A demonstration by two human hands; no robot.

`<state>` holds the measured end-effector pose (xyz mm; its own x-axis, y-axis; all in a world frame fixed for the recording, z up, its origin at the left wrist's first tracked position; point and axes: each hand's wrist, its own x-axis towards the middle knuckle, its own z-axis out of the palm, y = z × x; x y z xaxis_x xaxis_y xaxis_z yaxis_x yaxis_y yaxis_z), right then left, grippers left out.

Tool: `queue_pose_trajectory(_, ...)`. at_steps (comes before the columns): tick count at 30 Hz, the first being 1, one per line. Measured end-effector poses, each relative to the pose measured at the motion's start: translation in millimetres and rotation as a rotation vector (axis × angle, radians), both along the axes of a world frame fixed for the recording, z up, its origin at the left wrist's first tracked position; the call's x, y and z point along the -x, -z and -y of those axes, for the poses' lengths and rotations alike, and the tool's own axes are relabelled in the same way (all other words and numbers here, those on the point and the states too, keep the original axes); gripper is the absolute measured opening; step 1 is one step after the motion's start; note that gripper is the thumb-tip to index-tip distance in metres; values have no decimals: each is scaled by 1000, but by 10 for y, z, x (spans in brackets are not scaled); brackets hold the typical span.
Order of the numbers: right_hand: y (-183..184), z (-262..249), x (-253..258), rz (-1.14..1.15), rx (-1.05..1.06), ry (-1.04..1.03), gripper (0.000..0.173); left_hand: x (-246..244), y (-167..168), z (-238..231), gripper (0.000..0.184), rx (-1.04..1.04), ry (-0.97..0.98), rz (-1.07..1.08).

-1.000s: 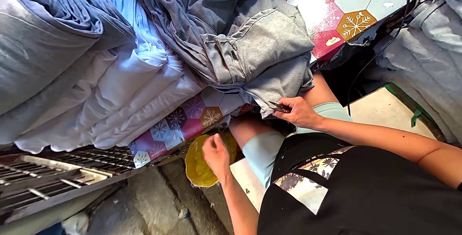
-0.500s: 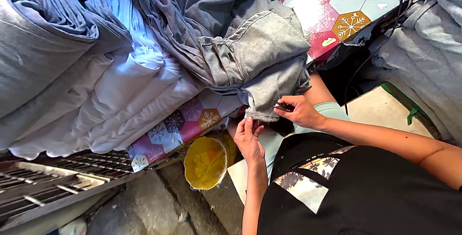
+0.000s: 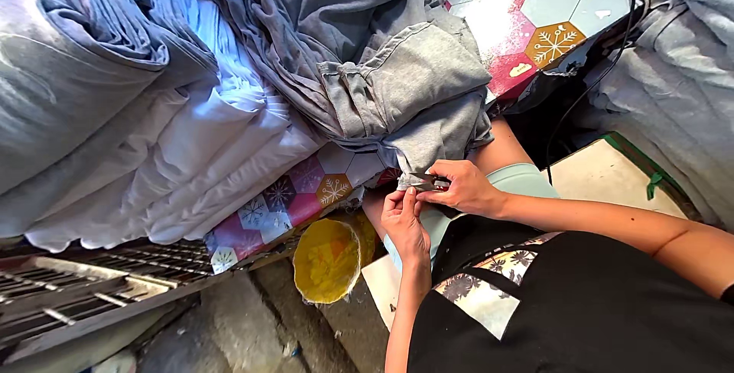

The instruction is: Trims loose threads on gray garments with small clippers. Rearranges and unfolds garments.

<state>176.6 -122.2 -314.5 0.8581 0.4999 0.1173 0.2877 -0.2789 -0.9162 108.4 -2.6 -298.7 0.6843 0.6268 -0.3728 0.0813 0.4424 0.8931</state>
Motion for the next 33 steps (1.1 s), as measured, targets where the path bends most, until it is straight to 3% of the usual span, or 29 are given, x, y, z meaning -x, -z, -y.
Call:
queue_pose_trajectory(3,6,0,-18,15,29,10,14,-9,4,-3,12,-4,16,-17)
queue_pose_trajectory(8,-10,26,-48,3,89,-30,13,-5,82,3,16,-108,17,47)
queue_pose_trajectory(10,-26,37,-117,-161,90,-59,12,-4,135,1,23,-176,27,75)
queue_pose_trajectory(13,-12,42,-230,-409,28,-96,21,31,211,-23,18,-305,112,141)
queue_pose_trajectory(18,-191,104,-297,-171,269,-166,24,55,314,-76,29,-647,277,159)
queue_pose_trajectory(21,-300,83,-253,-85,323,-233,21,29,401,-74,11,-795,252,193)
queue_pose_trajectory(23,-279,70,-246,-153,212,-255,25,5,437,-83,5,-829,210,221)
queue_pose_trajectory(28,-65,204,-274,-582,-332,-211,27,19,367,-72,8,-723,128,199)
queue_pose_trajectory(33,-25,342,-67,-877,-317,-309,54,6,290,-25,9,-526,101,161)
